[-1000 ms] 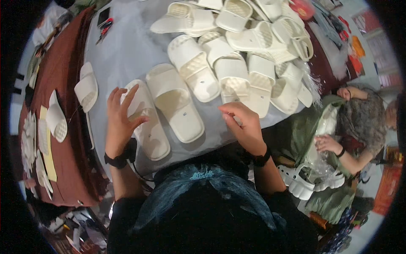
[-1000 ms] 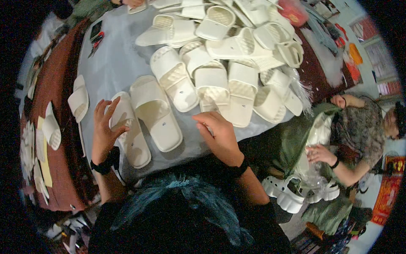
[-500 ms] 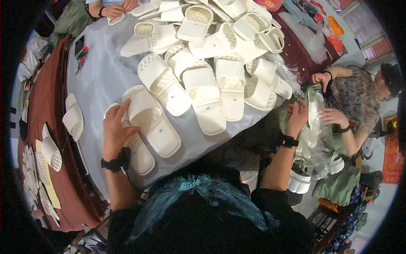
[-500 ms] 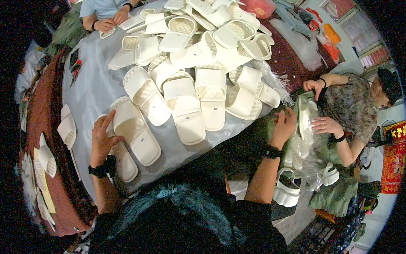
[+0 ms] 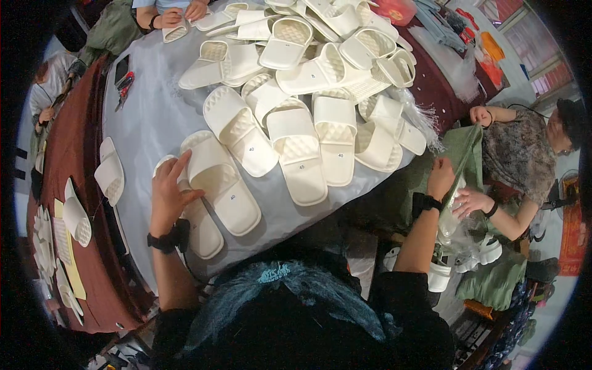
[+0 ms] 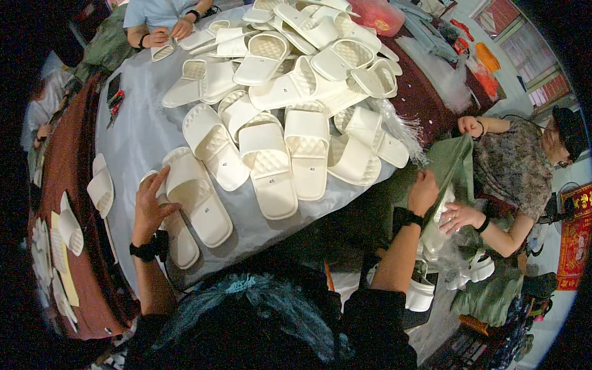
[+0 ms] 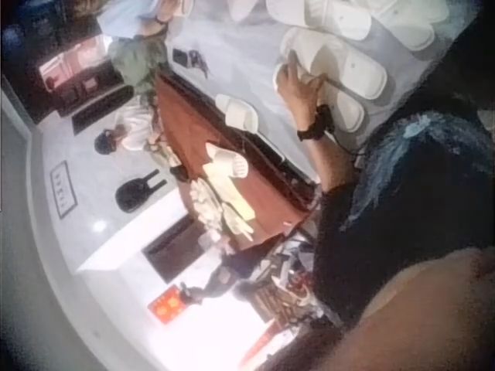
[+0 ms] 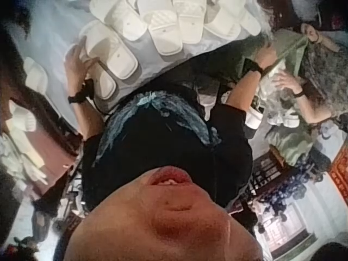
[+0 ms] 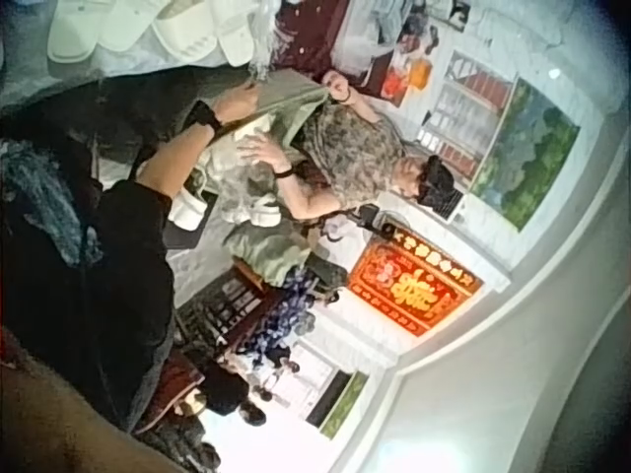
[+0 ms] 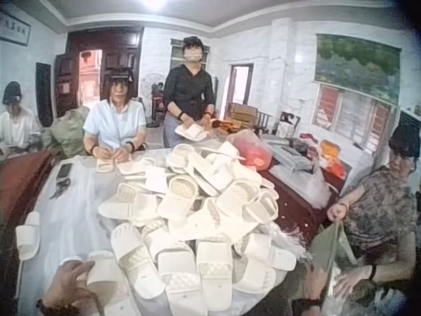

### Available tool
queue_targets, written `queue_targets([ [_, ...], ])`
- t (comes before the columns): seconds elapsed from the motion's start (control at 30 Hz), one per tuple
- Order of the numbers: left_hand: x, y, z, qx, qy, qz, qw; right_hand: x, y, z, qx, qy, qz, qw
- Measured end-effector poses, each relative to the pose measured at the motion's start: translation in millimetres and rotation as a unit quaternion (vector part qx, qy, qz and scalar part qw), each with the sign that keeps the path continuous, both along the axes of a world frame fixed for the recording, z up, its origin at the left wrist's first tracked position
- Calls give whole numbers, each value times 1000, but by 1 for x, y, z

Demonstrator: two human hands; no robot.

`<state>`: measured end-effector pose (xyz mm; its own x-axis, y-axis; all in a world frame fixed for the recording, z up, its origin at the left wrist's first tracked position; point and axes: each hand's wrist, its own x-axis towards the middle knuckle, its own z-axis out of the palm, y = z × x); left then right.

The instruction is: Inspecting and packaging white slippers into a plastic bag.

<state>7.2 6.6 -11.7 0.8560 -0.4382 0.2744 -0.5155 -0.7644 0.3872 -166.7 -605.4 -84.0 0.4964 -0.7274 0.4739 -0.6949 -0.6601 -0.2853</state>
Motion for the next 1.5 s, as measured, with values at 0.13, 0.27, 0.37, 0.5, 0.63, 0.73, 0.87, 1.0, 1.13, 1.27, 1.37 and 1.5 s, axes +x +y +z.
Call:
queue_targets([
  [0.13,-5,3,2,83,-47,24,995,-46,16,17,65,32,35,997],
  [0.27,-20,-13,27,105,-70,46,991,-96,43,46,-82,171,-115,975],
  [0.37,-32,-39,47,-15,-51,-6,999,-120,71,101,-108,179,-266,941],
  [0.5,-54,-85,73,-156,112,-193,962,-126,123,173,-124,29,-180,975],
  [0.63,-70,-112,72,-237,227,-336,883,-103,193,215,4,-67,195,979],
  [0.73,-84,-131,64,-262,326,-399,816,-68,236,208,116,-72,434,890],
  [0.87,-95,-144,61,-247,404,-440,763,-41,253,208,175,-44,624,760],
  [1.0,-103,-137,35,-330,323,-473,750,-20,262,203,238,-25,731,639],
  [1.13,-96,-103,27,-317,420,-418,741,-10,273,186,252,-107,636,722],
  [1.27,-103,-86,54,-409,490,-304,708,3,283,175,297,-124,598,734],
  [1.37,-101,-83,42,-409,382,-376,738,21,299,177,324,-120,640,687],
  [1.5,-105,-66,42,-435,418,-338,722,45,298,172,314,-162,657,666],
])
